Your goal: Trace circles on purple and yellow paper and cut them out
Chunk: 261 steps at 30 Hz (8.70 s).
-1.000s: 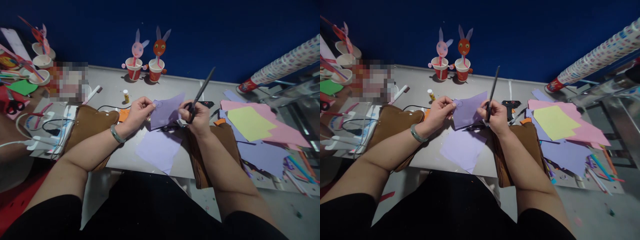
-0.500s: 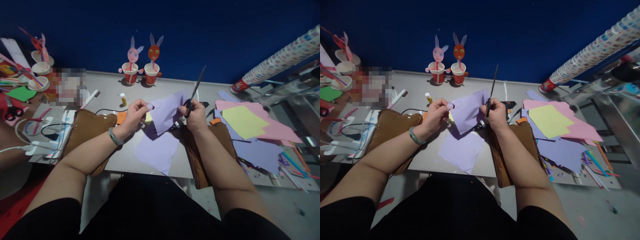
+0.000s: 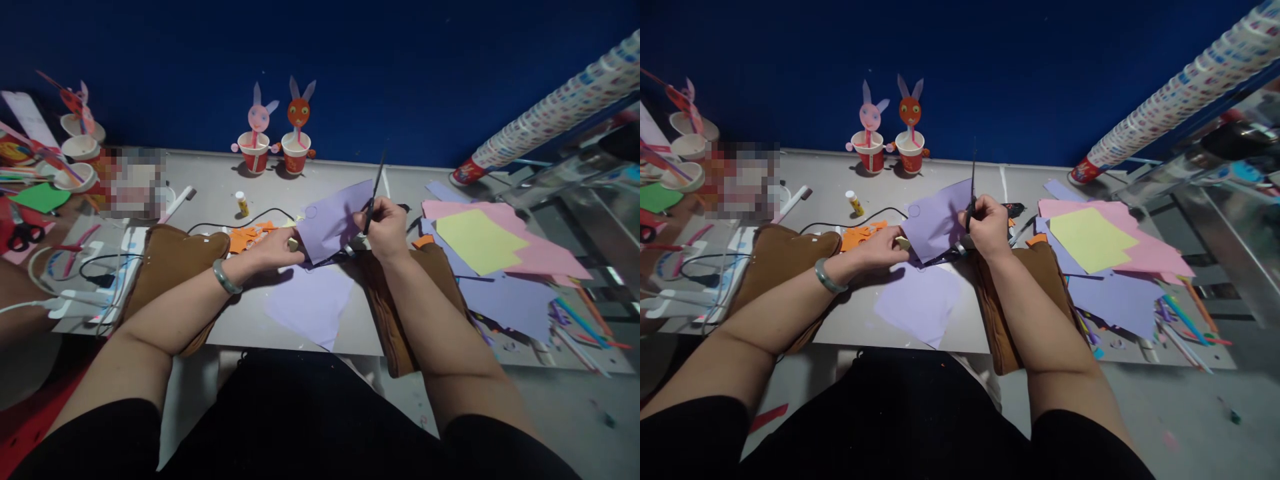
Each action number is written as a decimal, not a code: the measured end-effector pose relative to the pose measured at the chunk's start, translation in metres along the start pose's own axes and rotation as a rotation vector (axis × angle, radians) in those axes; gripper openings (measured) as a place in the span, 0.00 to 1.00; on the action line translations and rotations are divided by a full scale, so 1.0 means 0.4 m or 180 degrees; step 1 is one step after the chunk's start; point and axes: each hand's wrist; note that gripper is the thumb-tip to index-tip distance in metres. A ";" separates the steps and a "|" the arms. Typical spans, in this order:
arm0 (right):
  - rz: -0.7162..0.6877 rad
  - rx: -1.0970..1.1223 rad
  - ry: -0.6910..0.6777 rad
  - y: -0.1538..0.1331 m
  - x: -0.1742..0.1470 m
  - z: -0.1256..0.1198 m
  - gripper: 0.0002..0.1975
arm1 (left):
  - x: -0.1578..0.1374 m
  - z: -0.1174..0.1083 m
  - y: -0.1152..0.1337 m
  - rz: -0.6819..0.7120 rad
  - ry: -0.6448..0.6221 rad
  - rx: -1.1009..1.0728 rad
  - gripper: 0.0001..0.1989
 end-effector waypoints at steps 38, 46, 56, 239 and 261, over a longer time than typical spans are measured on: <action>0.0038 -0.0267 -0.2661 -0.071 -0.081 0.058 0.29 | 0.009 0.007 0.060 0.0515 0.1913 -0.2474 0.11; 0.0329 -0.0525 -0.2788 -0.059 -0.068 0.053 0.27 | 0.004 0.003 0.075 0.0890 0.1962 -0.2421 0.12; 0.0359 -0.0501 -0.2621 -0.056 -0.068 0.052 0.28 | 0.007 0.009 0.084 0.0639 0.1919 -0.2676 0.14; 0.0561 0.0555 -0.2759 -0.072 -0.075 0.064 0.37 | -0.020 0.037 0.051 0.0519 0.1171 -0.1650 0.17; 0.0592 0.0568 -0.2797 -0.060 -0.074 0.061 0.36 | -0.016 0.030 0.036 0.0579 0.1239 -0.1651 0.13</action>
Point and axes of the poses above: each hand's wrist, its own x-axis towards the middle knuckle, its own z-axis out of the palm, y = z × x, and after that the axes turned 6 degrees about -z, right-handed
